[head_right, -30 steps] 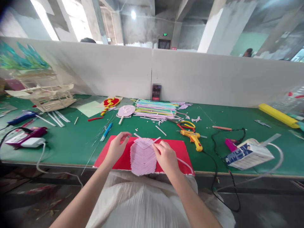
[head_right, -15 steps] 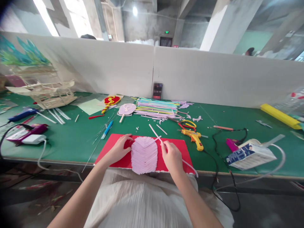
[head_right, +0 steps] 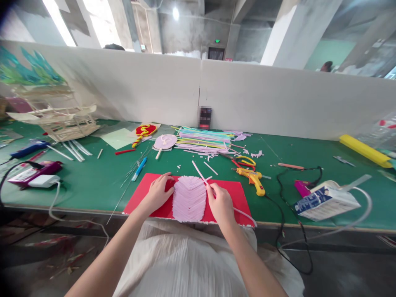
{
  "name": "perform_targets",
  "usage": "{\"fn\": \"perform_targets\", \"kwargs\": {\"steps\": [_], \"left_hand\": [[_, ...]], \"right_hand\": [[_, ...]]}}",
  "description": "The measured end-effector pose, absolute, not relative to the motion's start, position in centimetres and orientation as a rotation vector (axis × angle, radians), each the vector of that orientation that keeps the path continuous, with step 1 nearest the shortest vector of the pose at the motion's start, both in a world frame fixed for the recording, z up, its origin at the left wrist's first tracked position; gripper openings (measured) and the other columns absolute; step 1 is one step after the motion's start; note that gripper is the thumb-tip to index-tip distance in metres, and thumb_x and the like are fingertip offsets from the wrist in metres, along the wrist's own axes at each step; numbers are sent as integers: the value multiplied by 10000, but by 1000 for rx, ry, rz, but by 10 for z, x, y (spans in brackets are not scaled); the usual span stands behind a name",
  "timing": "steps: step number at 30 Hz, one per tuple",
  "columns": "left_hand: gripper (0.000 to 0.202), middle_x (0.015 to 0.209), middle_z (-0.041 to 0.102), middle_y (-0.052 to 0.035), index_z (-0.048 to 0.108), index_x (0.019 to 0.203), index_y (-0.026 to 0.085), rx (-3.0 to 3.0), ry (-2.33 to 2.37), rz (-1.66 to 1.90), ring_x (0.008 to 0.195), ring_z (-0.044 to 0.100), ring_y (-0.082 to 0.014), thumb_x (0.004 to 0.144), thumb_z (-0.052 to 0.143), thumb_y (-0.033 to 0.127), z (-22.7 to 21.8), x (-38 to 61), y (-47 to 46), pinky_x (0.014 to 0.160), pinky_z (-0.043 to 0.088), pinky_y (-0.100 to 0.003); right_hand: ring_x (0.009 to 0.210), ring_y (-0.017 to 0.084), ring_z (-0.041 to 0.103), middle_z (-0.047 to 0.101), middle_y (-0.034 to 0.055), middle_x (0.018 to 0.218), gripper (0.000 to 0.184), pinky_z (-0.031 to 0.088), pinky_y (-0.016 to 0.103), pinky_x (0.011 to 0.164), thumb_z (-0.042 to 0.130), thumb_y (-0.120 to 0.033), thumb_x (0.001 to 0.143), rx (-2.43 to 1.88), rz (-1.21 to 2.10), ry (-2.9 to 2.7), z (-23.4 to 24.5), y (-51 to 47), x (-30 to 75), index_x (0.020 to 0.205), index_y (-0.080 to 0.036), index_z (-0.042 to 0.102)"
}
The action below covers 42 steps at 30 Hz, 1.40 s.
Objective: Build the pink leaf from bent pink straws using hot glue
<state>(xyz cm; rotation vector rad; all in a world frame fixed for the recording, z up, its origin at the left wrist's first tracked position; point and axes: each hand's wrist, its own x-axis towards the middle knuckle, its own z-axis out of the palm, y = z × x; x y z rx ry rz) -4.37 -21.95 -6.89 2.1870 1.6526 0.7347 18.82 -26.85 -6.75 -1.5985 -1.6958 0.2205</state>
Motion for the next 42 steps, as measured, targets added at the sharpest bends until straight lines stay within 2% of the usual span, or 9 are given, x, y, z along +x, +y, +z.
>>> {"fn": "perform_targets", "kwargs": {"steps": [4,9,14,16,20,26,36,42], "left_hand": [[380,1370,477,-134,467,1246,175,2225,1657,783,1301,402,-247,878,376,204,-67,-39,-227,1063,311,-452],[523,1474,330,-139,350,1385,172,2405,1518,600,1382,251,-255,890,414,328,-64,-27,-249,1124,164,-496],[586,1469,319,-169,290,1417,134,2343,1507,524,1377,252,-282,888,418,349,-64,-21,-256,1113,153,-527],[580,1468,318,-179,263,1425,117,2271,1556,566,1376,259,-276,897,385,322,-63,-21,-253,1109,181,-512],[542,1469,316,-184,284,1410,97,2175,1705,704,1379,255,-271,905,336,286,-63,-18,-242,1107,206,-492],[535,1467,323,-183,290,1406,73,2140,1762,755,1383,244,-267,903,322,252,-69,-14,-236,1124,188,-482],[504,1483,308,-153,314,1393,74,2274,1739,685,1391,227,-235,919,319,244,-62,-14,-242,1123,235,-450],[562,1500,255,-156,259,1421,98,2517,1569,473,1389,229,-247,941,323,383,-56,-5,-263,1111,242,-491]], "right_hand": [[714,198,644,691,74,736,308,429,277,650,398,-378,918,-1568,159,-1720,-68,-267,188,782,-215,622],[686,188,615,672,64,713,313,422,285,674,387,-361,932,-1578,41,-1752,-71,-266,189,785,-208,617],[746,200,586,666,68,736,267,403,334,805,427,-302,922,-1505,-268,-1817,-64,-272,186,793,-197,636],[741,193,562,641,60,715,255,389,333,796,446,-283,914,-1469,-326,-1911,-59,-275,184,776,-197,643],[695,164,514,580,29,666,272,361,312,755,443,-269,917,-1377,-300,-2124,-50,-278,181,749,-199,646],[678,146,492,548,7,638,268,332,315,798,462,-225,901,-1351,-309,-2215,-48,-283,180,692,-196,627],[686,149,491,529,2,626,229,340,320,839,499,-208,870,-1388,-274,-2220,-52,-284,177,667,-192,603],[684,148,495,541,2,641,206,339,316,837,512,-190,860,-1401,-259,-2225,-50,-286,177,678,-195,607]]}}
